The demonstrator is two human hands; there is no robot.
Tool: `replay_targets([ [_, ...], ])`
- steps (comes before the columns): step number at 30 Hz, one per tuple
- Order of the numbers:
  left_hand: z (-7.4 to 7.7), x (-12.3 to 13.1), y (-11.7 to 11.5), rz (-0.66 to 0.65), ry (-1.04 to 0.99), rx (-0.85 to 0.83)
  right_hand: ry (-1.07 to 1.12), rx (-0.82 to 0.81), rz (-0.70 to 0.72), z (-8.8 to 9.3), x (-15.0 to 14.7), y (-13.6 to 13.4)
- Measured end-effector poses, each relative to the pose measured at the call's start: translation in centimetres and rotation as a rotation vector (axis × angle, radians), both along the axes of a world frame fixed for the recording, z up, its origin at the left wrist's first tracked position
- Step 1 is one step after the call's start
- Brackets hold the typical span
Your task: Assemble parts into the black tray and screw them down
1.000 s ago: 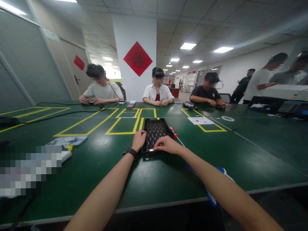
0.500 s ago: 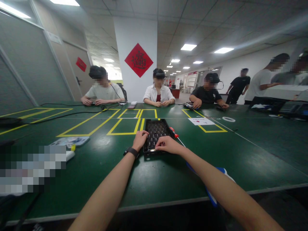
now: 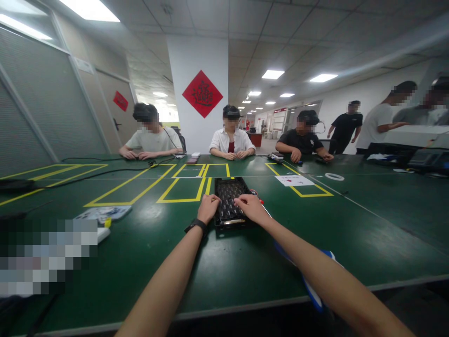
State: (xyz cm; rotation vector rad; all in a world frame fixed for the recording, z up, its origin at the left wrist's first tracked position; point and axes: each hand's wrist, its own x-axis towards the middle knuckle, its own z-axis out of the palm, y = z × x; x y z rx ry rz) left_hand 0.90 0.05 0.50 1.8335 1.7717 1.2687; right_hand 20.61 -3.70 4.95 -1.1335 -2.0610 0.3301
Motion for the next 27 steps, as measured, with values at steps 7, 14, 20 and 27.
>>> replay_targets([
  [7,0.3,0.0,-0.3,-0.041,0.006,-0.023,-0.312,-0.145,0.054,1.1,-0.5,4.7],
  [14,-0.1,-0.1,0.0,-0.032,0.031,-0.011,-0.366,-0.089,0.017,-0.1,-1.8,7.3],
  [20,-0.4,-0.3,0.1,-0.028,0.059,-0.001,-0.387,-0.084,0.061,-0.8,-3.0,7.2],
  [27,-0.2,-0.3,0.1,-0.026,0.068,-0.008,-0.241,-0.098,0.154,0.2,-3.5,4.6],
])
